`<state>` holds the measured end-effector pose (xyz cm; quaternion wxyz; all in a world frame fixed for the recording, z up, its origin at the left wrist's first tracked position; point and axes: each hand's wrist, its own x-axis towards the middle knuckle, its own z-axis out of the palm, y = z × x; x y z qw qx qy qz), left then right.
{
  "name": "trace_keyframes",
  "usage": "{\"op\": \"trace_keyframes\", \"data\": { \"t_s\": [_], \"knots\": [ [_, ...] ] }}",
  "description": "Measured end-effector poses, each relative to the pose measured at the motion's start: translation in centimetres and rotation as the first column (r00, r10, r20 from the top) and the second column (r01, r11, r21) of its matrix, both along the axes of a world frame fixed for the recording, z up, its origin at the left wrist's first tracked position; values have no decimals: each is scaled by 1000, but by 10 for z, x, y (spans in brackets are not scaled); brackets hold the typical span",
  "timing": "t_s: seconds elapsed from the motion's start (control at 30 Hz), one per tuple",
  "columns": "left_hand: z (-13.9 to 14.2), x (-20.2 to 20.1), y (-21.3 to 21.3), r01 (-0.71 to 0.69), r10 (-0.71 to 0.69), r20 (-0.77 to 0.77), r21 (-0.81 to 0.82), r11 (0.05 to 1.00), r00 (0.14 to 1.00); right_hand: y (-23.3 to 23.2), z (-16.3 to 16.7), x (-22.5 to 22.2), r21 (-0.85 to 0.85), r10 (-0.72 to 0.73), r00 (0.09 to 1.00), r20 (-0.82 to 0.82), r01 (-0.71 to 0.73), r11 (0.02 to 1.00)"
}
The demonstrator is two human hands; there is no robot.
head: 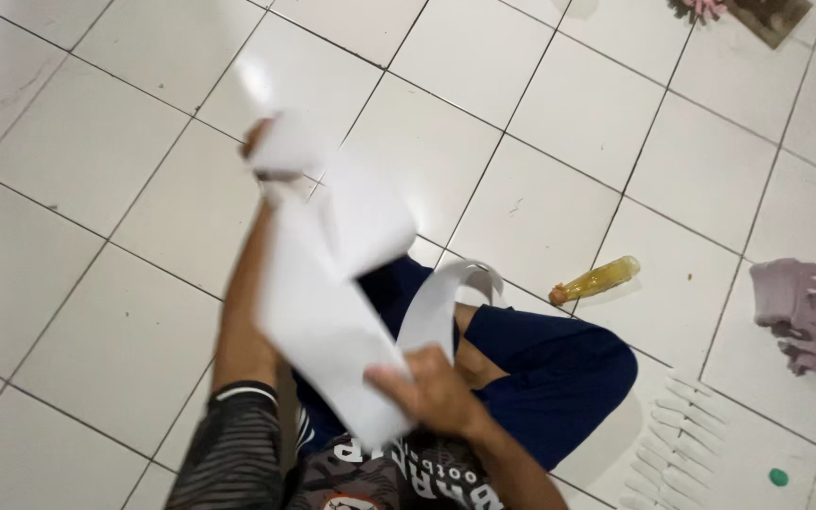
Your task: The person sits cross-legged on a tiled floor applying glue from a plastic bottle to small white foam cut pieces and arranging the glued pieces in a row on the floor. The person then sets the bottle aside and picks up, unfolds, and smooths a long white foam sheet.
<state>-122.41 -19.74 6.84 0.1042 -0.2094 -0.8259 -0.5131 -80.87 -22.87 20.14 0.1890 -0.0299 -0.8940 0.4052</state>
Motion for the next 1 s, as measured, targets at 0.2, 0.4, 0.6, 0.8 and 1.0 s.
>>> {"op": "trace_keyframes", "data": {
  "t_s": [0.2, 0.4, 0.6, 0.8, 1.0],
  "knots": [
    [56, -101, -62, -110, 108, -24, -72, 991, 994, 41, -37, 47, -591, -376, 749, 545, 662, 461],
    [112, -131, -100, -363, 350, -122, -97, 927, 929, 75, -59, 70, -358, -532, 748, 397, 660, 660],
    [134, -177, -186, -616, 587, -223, -88, 783, 778, 82, -66, 91, -339, -588, 698, 408, 714, 613],
    [130, -192, -251, -276, 302, -128, 186, 943, 945, 86, -57, 77, -393, -544, 712, 444, 701, 596],
    [91, -101, -187, -152, -177, -404, -660, 736, 897, 74, -17, 10, -234, -538, 776, 329, 619, 750]
  ]
}}
